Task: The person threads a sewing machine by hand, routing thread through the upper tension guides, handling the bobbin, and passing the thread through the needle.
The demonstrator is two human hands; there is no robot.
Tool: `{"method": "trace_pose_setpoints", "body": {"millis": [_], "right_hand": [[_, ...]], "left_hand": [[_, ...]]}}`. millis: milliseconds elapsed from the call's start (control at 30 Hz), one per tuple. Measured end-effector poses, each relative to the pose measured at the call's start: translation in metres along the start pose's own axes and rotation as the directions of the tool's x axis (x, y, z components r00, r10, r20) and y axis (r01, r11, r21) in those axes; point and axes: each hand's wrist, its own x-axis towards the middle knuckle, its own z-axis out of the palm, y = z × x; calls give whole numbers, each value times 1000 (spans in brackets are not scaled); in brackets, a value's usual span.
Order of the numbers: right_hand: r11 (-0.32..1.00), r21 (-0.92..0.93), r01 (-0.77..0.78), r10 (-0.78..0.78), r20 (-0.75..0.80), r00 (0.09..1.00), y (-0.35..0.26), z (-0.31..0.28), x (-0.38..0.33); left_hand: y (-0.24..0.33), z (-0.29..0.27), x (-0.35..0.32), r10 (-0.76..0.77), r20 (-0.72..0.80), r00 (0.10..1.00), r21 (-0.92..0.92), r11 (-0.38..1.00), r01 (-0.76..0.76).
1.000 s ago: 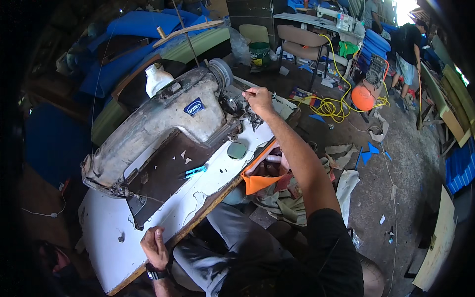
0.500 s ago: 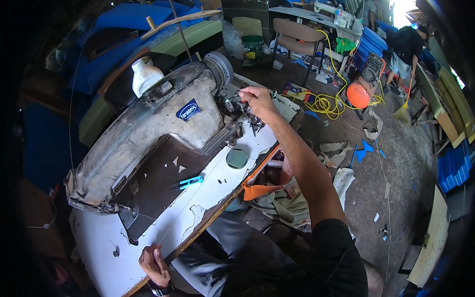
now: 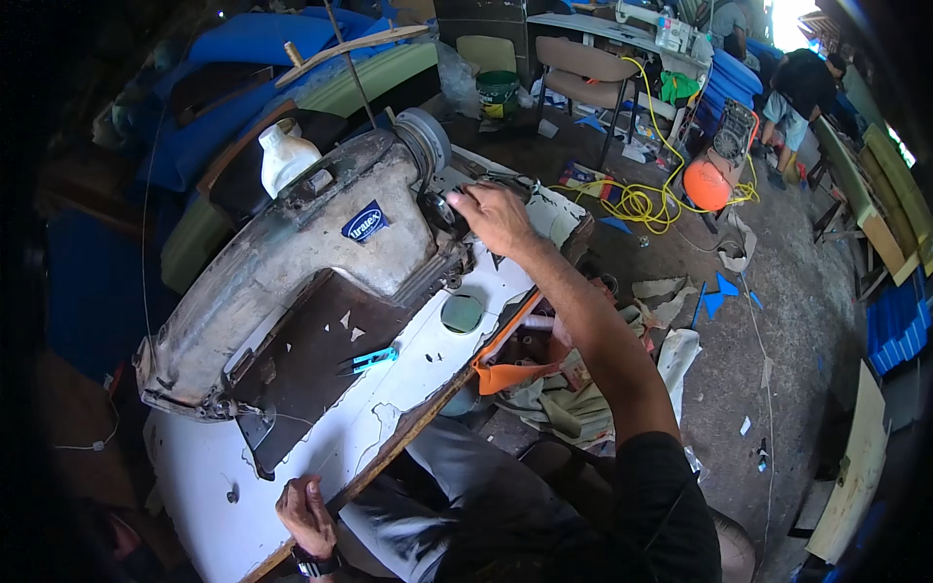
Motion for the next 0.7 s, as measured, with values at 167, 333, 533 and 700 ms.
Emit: {"method": "trace_pose_setpoints", "body": {"millis": [167,333,533,700], "right_hand": [[936,-277,-216,259,129,957,-37,-9,25],[928,-336,-160,201,90,975,-24,-9,31],[867,270,-418,301,385,873,34,-33,15],[802,334,-496,398,320,860,40,-19,8]], "left_hand": [[0,0,-5,-4,-41,999,-9,1000,3],[-2,4,-7,-37,-62,997,-102,994,30],[-15,1,-10,-35,-63,997,-188,982,23],[-15,-1,-12,-29,-67,997,-236,972,13]]}}
